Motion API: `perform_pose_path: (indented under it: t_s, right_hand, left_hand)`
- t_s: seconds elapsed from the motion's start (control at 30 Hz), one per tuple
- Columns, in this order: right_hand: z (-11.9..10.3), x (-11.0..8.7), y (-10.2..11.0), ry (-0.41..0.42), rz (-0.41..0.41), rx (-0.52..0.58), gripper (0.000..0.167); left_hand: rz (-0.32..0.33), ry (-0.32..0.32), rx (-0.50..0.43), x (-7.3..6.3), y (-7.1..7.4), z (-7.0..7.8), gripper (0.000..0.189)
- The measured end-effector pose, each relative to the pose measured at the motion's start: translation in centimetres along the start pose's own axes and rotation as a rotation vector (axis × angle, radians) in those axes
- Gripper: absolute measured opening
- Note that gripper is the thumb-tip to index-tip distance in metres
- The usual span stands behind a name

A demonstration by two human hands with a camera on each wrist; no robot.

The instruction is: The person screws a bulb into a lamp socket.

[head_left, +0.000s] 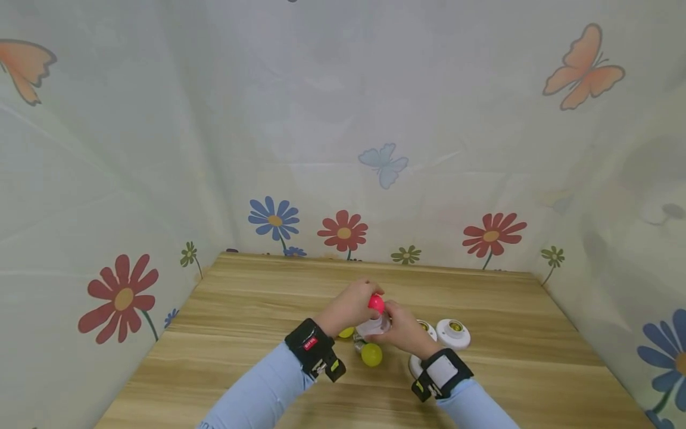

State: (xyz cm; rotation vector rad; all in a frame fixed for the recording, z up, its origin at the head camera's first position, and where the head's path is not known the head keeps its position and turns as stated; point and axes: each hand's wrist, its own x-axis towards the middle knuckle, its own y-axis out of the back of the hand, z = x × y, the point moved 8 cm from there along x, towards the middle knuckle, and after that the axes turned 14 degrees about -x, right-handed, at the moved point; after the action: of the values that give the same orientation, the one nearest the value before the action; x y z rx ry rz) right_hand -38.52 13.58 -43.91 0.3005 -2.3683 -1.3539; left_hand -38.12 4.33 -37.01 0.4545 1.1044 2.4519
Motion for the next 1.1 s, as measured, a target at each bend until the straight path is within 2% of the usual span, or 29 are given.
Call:
perform_pose_path:
  t_s: [0.13,0.23,0.33,0.5,0.67,0.83,0.93,1.03,1.1]
  right_hand:
    - [0.07,0.05,0.01,-0.01,0.005,-0.015,0.055]
    - [0.08,0.0,0.05,-0.021,0.006,-0.006,0.054]
    - [0.05,-0.05,0.06,-0.019,0.005,0.005,0.053]
    - [0.01,-0.03,-0.06,0.001,0.001,0.001,0.051]
    - [0.04,0.02,-0.08,0.011,0.0,-0.01,0.058]
    - [0.27,-0.06,-0.11,-0.017,-0.018,0.002,0.064]
    - [0.3,-0.06,-0.06,-0.033,-0.022,0.004,0.063]
    - [0.22,-0.05,0.04,-0.04,-0.026,0.016,0.058]
    - [0.19,-0.05,0.06,-0.042,-0.026,0.023,0.056]
  left_hand:
    - [0.057,0.029,0.004,-0.29,0.34,-0.18,0.059]
    - [0.123,0.043,0.077,-0.46,0.67,-0.3,0.061]
    - [0.158,0.034,0.162,-0.55,0.71,-0.25,0.056]
    - [0.159,0.006,0.191,-0.52,0.43,-0.22,0.044]
    - [0.13,0.002,0.124,-0.3,0.29,-0.25,0.038]
    - [0.083,0.002,0.063,-0.16,0.28,-0.08,0.036]
    - [0.077,0.006,0.049,-0.14,0.34,-0.09,0.041]
    - [0.11,0.018,0.059,-0.21,0.58,-0.15,0.053]
    - [0.145,0.022,0.097,-0.27,0.72,-0.18,0.061]
